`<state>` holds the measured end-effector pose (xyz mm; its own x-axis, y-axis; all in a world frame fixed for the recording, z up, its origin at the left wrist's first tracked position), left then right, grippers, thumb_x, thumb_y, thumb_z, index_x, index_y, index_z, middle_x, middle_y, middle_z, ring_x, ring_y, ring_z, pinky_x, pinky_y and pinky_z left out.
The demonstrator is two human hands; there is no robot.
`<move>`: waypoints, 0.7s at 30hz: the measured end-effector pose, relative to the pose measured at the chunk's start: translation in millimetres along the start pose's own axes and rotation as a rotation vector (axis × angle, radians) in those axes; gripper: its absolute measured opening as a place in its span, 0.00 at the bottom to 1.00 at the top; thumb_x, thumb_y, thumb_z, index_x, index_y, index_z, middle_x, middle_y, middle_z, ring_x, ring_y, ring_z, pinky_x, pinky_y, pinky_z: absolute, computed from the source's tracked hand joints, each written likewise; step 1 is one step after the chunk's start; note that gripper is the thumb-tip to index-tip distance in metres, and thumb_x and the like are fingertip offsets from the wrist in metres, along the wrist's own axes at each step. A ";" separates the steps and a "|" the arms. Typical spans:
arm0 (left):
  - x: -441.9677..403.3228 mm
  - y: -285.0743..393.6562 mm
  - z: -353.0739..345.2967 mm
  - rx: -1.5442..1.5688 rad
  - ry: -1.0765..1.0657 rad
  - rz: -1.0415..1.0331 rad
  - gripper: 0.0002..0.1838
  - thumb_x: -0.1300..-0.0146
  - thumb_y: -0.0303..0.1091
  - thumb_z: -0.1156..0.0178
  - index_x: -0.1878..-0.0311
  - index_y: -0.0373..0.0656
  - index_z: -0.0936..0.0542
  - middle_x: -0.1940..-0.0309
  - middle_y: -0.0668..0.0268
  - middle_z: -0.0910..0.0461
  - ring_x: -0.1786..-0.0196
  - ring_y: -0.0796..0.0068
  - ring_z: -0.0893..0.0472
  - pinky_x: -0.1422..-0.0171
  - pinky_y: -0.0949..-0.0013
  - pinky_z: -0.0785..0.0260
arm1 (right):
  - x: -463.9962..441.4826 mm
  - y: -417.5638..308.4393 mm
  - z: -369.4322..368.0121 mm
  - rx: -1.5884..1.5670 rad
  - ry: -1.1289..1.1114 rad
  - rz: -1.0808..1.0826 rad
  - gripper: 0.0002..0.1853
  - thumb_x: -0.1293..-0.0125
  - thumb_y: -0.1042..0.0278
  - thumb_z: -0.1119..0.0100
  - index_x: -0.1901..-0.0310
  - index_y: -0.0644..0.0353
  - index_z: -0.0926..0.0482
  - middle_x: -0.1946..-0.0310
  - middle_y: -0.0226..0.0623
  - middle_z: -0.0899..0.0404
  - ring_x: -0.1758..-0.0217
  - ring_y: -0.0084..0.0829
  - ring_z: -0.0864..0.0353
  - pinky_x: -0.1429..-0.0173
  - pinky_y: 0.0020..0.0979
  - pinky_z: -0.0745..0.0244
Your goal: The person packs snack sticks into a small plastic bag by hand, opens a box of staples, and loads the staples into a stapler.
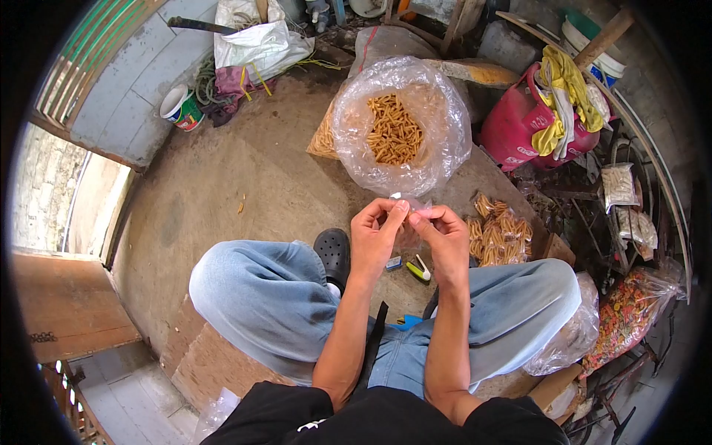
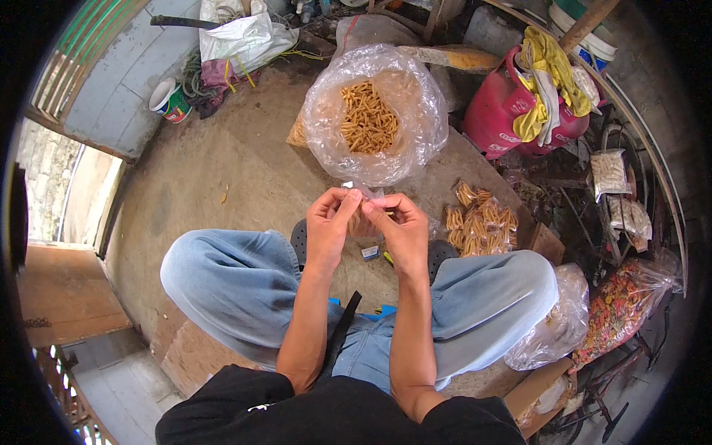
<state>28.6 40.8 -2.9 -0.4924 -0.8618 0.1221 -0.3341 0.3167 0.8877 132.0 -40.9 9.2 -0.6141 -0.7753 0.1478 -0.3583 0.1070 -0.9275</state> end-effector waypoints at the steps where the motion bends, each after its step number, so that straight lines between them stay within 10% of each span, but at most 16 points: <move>1: 0.0 0.4 -1.0 0.000 0.000 0.000 0.06 0.35 0.30 0.39 0.66 0.37 0.20 0.71 0.74 0.21 0.68 0.89 0.27 0.62 0.82 0.35 | 0.1 -0.1 -0.1 0.000 0.000 0.000 0.05 0.41 0.78 0.34 0.63 0.63 0.20 0.67 0.29 0.19 0.64 0.16 0.23 0.58 0.19 0.29; 21: 3.5 13.3 -5.4 -0.069 0.094 -0.089 0.10 0.31 0.36 0.43 0.63 0.37 0.23 0.71 0.71 0.21 0.69 0.89 0.26 0.65 0.82 0.33 | -0.8 -1.3 10.2 -0.061 0.050 0.037 0.05 0.35 0.69 0.39 0.61 0.61 0.19 0.67 0.27 0.20 0.63 0.17 0.24 0.58 0.23 0.29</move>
<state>26.8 39.8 11.7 -0.3851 -0.9194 0.0798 -0.3154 0.2124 0.9249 140.2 -46.8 6.8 -0.6614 -0.7382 0.1326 -0.3765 0.1739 -0.9100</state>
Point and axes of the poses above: each hand's wrist, its own x-axis away from the middle knuckle, its own z-axis out of the back of the hand, y = z × x, the point moved 7 cm from there along -x, towards the middle knuckle
